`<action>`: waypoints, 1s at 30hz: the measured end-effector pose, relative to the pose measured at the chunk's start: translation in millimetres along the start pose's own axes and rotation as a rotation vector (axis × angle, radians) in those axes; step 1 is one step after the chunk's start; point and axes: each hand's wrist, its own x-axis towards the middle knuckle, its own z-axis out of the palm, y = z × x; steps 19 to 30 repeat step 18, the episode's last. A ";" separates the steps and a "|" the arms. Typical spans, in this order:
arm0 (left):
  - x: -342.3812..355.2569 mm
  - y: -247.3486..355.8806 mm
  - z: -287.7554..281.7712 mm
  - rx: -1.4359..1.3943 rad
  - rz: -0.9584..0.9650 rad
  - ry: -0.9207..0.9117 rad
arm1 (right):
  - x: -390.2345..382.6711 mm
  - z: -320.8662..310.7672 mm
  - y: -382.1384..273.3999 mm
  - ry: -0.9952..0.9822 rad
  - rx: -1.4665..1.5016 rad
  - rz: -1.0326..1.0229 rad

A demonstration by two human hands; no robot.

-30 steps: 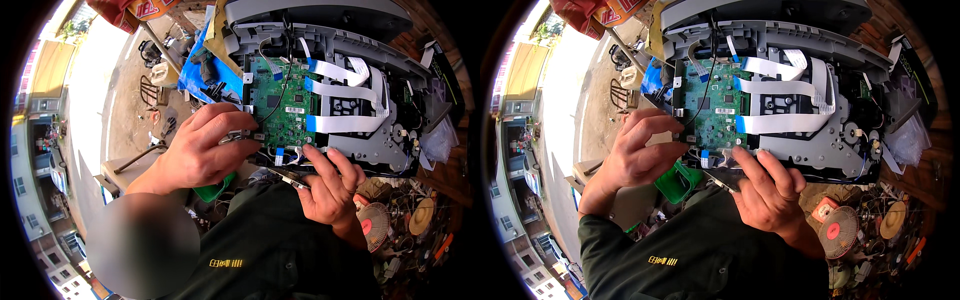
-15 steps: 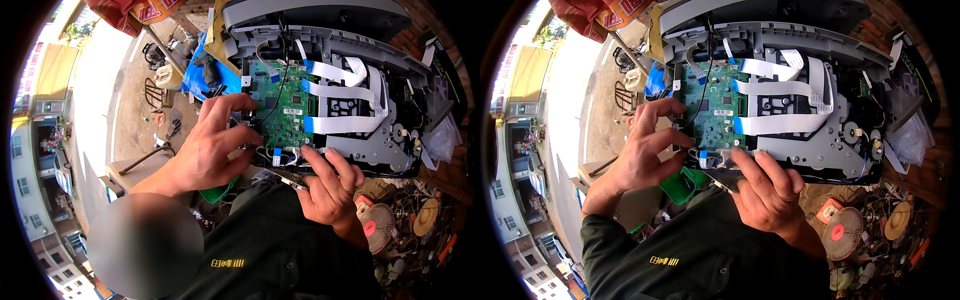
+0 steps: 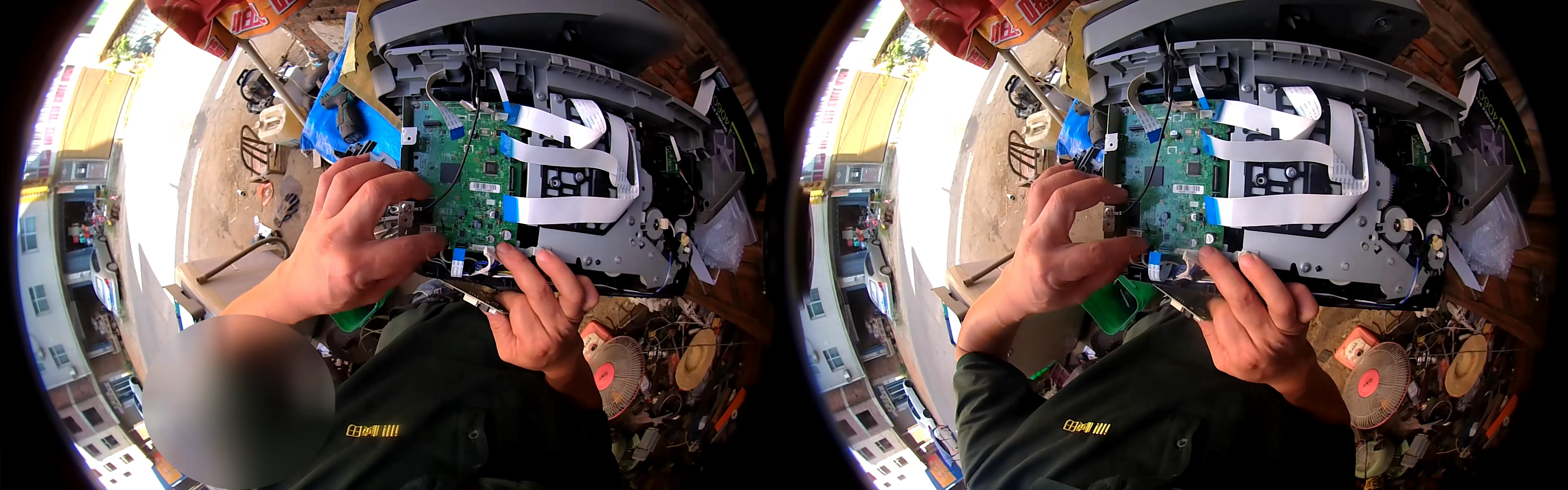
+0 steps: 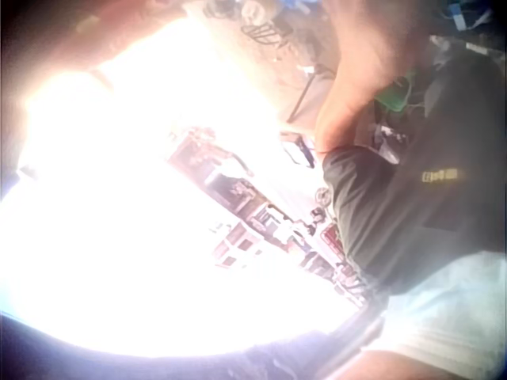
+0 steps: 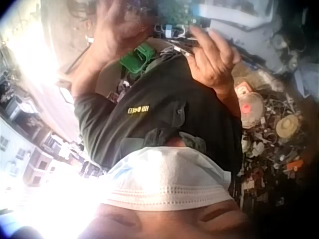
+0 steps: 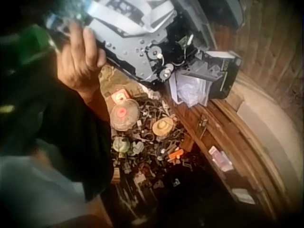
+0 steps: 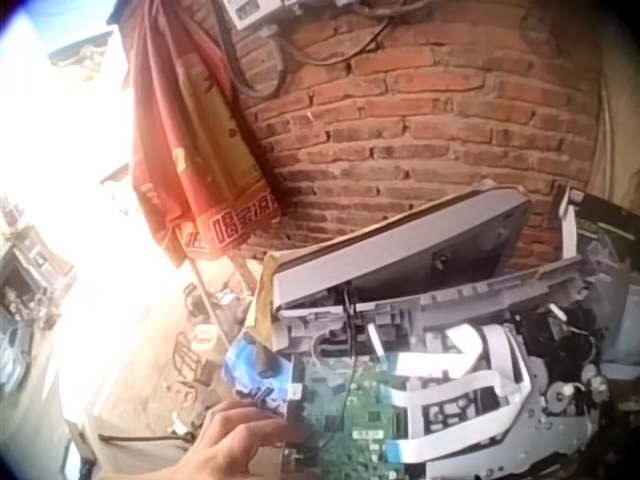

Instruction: The person opens a printer, removes a circuit board, disconnects ribbon cables, and reinserts the board into the printer chassis. The person handles the board and cables by hand without visible tools.

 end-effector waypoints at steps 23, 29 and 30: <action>-10.5 -0.8 23.3 -0.009 0.136 0.107 | -0.5 -1.8 -0.6 -0.015 -0.014 -0.011; -10.5 -0.8 23.3 -0.009 0.136 0.107 | -0.5 -1.8 -0.6 -0.015 -0.014 -0.011; -10.5 -0.8 23.3 -0.009 0.136 0.107 | -0.5 -1.8 -0.6 -0.015 -0.014 -0.011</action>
